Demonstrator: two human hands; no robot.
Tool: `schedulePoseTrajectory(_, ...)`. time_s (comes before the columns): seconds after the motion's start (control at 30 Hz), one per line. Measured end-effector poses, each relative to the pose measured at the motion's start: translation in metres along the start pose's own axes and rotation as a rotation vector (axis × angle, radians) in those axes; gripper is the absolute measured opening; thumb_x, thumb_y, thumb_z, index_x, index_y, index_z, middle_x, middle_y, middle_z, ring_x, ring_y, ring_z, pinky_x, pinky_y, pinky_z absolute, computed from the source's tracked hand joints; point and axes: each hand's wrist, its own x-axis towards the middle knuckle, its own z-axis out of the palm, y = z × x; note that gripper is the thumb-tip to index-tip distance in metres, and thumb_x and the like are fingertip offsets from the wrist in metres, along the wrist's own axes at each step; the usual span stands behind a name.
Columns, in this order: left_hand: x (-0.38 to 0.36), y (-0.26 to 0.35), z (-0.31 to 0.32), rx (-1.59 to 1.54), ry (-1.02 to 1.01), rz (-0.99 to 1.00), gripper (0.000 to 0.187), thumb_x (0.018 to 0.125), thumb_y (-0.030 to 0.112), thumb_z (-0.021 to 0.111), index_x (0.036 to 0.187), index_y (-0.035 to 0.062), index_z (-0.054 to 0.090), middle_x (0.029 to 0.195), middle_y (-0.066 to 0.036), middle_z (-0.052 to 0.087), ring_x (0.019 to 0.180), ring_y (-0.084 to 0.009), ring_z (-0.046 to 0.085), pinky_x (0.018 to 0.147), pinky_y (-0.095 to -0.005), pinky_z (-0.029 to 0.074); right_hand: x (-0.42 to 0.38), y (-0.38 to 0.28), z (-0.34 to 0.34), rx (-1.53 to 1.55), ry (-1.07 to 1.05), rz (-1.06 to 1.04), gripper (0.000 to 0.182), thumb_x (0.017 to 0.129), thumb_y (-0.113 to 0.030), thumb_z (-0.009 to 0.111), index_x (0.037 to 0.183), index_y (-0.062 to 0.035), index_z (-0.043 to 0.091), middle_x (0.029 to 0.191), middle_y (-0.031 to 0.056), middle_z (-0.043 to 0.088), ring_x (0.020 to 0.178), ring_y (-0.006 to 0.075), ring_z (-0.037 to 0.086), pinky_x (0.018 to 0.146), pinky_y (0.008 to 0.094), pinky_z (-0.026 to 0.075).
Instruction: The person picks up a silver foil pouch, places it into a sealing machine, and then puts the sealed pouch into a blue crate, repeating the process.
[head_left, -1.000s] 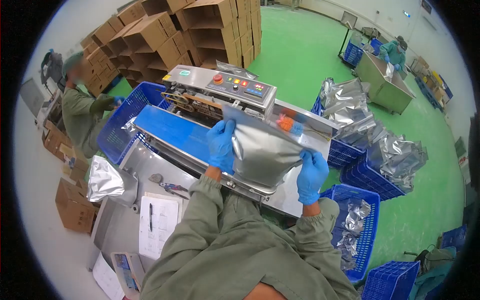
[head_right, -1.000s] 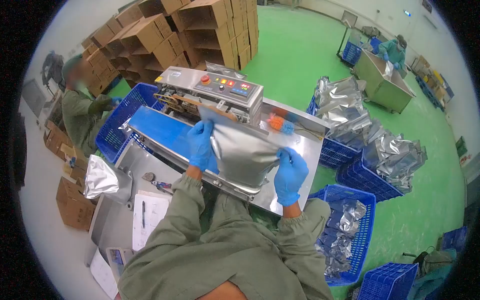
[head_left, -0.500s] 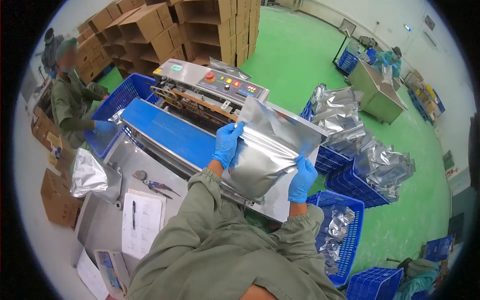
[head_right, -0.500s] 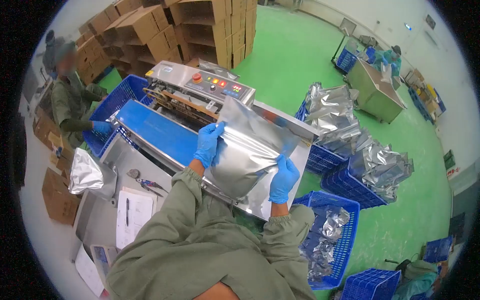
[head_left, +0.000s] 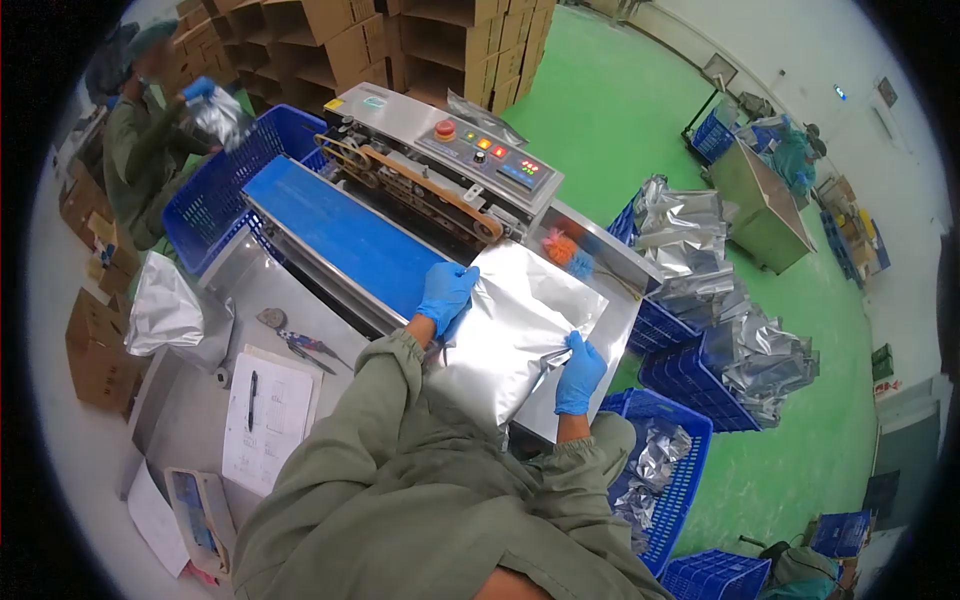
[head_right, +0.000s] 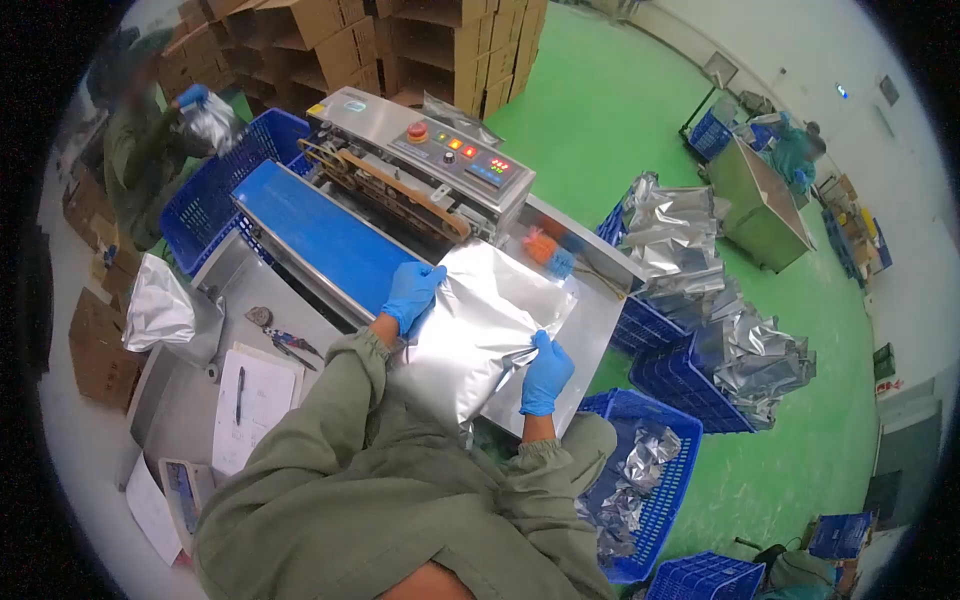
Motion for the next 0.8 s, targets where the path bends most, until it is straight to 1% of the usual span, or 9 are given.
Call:
schedulePoseTrajectory(0.13, 0.011, -0.001, -0.01, -0.005, 0.011, 0.022, 0.036, 0.08, 0.029, 0.057, 0.061, -0.0006, 0.061, 0.053, -0.015, 0.056, 0.047, -0.0248, 0.055, 0.052, -0.0367, 0.044, 0.006, -0.001, 0.015, 0.027, -0.069, 0.017, 0.027, 0.083, -0.017, 0.06, 0.07, 0.0062, 0.063, 0.061, 0.0005, 0.055, 0.057, 0.0078, 0.045, 0.053, 0.0255, 0.036)
schedulePoseTrajectory(0.2, 0.014, 0.005, -0.022, -0.026, -0.021, -0.026, 0.036, 0.081, 0.029, 0.061, 0.064, -0.0014, 0.063, 0.051, -0.011, 0.054, 0.045, -0.0169, 0.051, 0.048, -0.0335, 0.043, 0.015, 0.007, 0.017, -0.01, -0.167, 0.01, 0.028, 0.082, -0.018, 0.06, 0.07, 0.0069, 0.064, 0.059, 0.0025, 0.056, 0.056, 0.0087, 0.047, 0.053, 0.026, 0.038)
schedulePoseTrajectory(0.23, 0.016, 0.004, -0.025, -0.025, -0.019, -0.023, 0.036, 0.081, 0.029, 0.061, 0.064, -0.0014, 0.063, 0.051, -0.011, 0.054, 0.045, -0.0169, 0.051, 0.048, -0.0335, 0.043, 0.019, 0.009, 0.013, -0.007, -0.168, 0.008, 0.028, 0.082, -0.018, 0.06, 0.07, 0.0069, 0.064, 0.059, 0.0025, 0.056, 0.056, 0.0087, 0.047, 0.053, 0.026, 0.038)
schedulePoseTrajectory(0.3, 0.021, -0.001, -0.031, -0.021, -0.095, -0.072, 0.037, 0.082, 0.031, 0.06, 0.063, -0.0016, 0.062, 0.052, -0.013, 0.054, 0.047, -0.0189, 0.053, 0.05, -0.0347, 0.043, 0.021, 0.006, 0.013, -0.242, -0.269, -0.053, 0.022, 0.081, -0.016, 0.062, 0.073, 0.0041, 0.065, 0.061, 0.0042, 0.059, 0.055, 0.0106, 0.054, 0.053, 0.0246, 0.044)
schedulePoseTrajectory(0.4, 0.025, -0.005, -0.03, 0.162, -0.069, 0.026, 0.037, 0.082, 0.031, 0.059, 0.065, -0.0019, 0.062, 0.053, -0.014, 0.054, 0.049, -0.0212, 0.055, 0.052, -0.0353, 0.044, 0.015, -0.004, 0.018, -0.12, -0.268, 0.071, 0.022, 0.079, -0.016, 0.063, 0.069, 0.0038, 0.064, 0.058, 0.0054, 0.058, 0.05, 0.0127, 0.054, 0.048, 0.0256, 0.043)
schedulePoseTrajectory(0.53, 0.029, -0.006, -0.037, 0.093, -0.07, -0.032, 0.038, 0.081, 0.033, 0.059, 0.066, -0.0017, 0.063, 0.056, -0.015, 0.056, 0.05, -0.0227, 0.056, 0.053, -0.0355, 0.044, 0.028, 0.005, 0.023, -0.117, -0.321, 0.064, 0.029, 0.077, -0.021, 0.064, 0.063, 0.0041, 0.062, 0.054, 0.0068, 0.057, 0.047, 0.0122, 0.053, 0.044, 0.0264, 0.041)
schedulePoseTrajectory(0.6, 0.036, -0.015, -0.044, 0.166, -0.032, 0.032, 0.038, 0.078, 0.035, 0.058, 0.067, -0.0007, 0.064, 0.062, -0.019, 0.059, 0.058, -0.0316, 0.059, 0.058, -0.0388, 0.046, 0.023, -0.011, 0.03, -0.167, -0.397, 0.149, 0.028, 0.076, -0.022, 0.065, 0.065, 0.0039, 0.063, 0.056, 0.0086, 0.06, 0.047, 0.0134, 0.055, 0.044, 0.0265, 0.043)
schedulePoseTrajectory(0.7, 0.046, -0.023, -0.055, 0.212, -0.012, 0.048, 0.037, 0.078, 0.034, 0.058, 0.067, -0.0006, 0.064, 0.062, -0.019, 0.059, 0.058, -0.0315, 0.059, 0.058, -0.0384, 0.046, 0.024, -0.014, 0.043, -0.157, -0.489, 0.134, 0.028, 0.076, -0.022, 0.065, 0.066, 0.0037, 0.064, 0.056, 0.009, 0.06, 0.045, 0.015, 0.056, 0.045, 0.0264, 0.044)
schedulePoseTrajectory(0.8, 0.06, -0.031, -0.065, 0.161, -0.148, -0.085, 0.036, 0.08, 0.034, 0.058, 0.071, -0.0002, 0.065, 0.064, -0.016, 0.06, 0.055, -0.0261, 0.058, 0.057, -0.0361, 0.045, 0.021, -0.012, 0.052, -0.148, -0.501, 0.162, 0.027, 0.076, -0.022, 0.065, 0.066, 0.0036, 0.065, 0.055, 0.0094, 0.06, 0.045, 0.0156, 0.056, 0.045, 0.0266, 0.045)
